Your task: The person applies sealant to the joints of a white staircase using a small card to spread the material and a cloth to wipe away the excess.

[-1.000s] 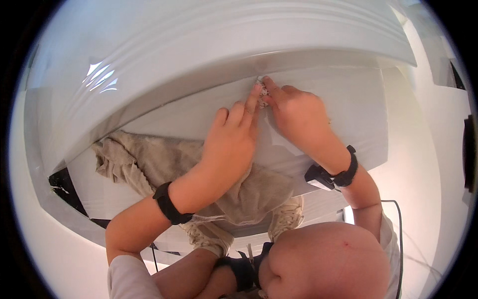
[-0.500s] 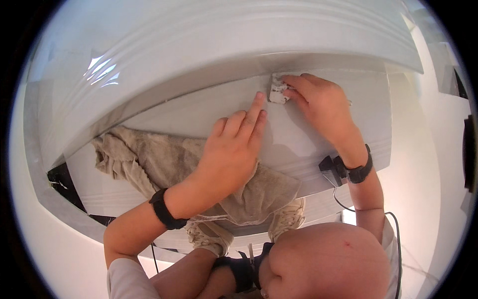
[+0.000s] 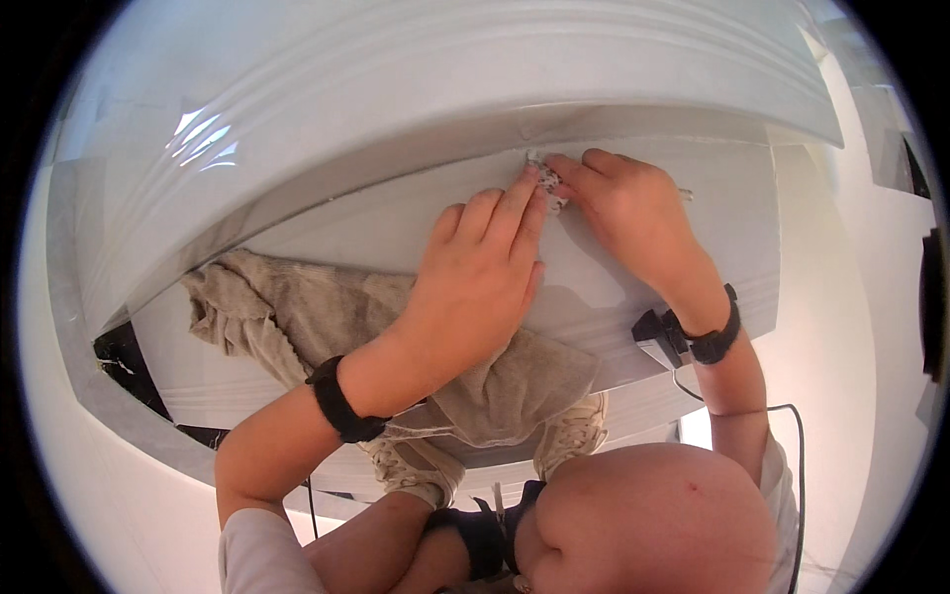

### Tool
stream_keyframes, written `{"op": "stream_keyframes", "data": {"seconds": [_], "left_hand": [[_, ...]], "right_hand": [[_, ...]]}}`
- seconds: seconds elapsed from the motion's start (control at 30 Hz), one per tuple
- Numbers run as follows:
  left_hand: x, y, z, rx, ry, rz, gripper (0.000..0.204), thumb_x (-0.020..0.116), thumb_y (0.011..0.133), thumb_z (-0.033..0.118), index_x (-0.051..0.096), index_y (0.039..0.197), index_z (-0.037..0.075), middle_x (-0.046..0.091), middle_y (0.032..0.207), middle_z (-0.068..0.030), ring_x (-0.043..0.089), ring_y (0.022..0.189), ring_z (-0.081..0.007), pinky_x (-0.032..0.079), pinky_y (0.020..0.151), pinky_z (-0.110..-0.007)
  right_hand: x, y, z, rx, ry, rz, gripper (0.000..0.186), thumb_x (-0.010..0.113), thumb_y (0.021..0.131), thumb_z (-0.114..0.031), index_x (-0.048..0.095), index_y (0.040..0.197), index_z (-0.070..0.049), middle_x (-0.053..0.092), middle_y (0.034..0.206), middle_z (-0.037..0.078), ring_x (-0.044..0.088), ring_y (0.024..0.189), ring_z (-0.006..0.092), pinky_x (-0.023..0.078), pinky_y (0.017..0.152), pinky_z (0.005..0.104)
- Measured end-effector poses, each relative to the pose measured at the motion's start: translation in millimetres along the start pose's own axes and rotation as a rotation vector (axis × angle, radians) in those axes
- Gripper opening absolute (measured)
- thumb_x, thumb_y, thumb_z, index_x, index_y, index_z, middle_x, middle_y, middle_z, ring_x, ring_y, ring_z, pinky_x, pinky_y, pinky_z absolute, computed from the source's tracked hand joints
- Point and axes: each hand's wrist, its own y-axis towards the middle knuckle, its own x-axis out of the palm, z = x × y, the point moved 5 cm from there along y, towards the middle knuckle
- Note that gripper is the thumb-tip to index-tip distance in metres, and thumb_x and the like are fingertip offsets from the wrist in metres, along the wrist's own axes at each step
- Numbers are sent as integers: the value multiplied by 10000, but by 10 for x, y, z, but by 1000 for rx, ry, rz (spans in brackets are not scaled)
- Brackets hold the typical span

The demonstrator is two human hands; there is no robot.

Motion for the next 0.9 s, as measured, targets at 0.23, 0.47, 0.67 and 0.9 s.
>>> {"op": "stream_keyframes", "data": {"seconds": [0.23,0.47,0.67,0.9], "left_hand": [[76,7,-4,38,98,28,535,614,790,152,586,1259,-104,499,1393,-159,503,1092,-265,416,885,-378],[60,-46,-48,4,84,36,535,600,781,143,590,1257,-102,502,1393,-157,507,1105,-267,416,884,-378],[-11,-45,-7,-20,100,12,534,625,772,148,593,1245,-100,504,1388,-165,504,1140,-274,421,894,-385],[15,45,-18,-51,53,-51,614,685,797,171,516,1338,-66,429,1435,-162,469,1229,-330,427,970,-455]], "right_hand": [[18,-3,20,17,19,-15,245,697,841,-227,708,1056,-109,607,745,71,651,671,280,522,568,382],[98,10,-18,-11,51,-21,276,675,841,-209,710,1101,-124,646,787,67,670,703,273,535,583,382],[65,51,-42,-22,63,-62,284,641,831,-169,706,1105,-127,658,800,70,676,733,276,543,607,387],[18,124,6,-59,84,-74,383,677,750,-52,713,1129,-91,623,781,96,633,688,311,507,609,403]]}}
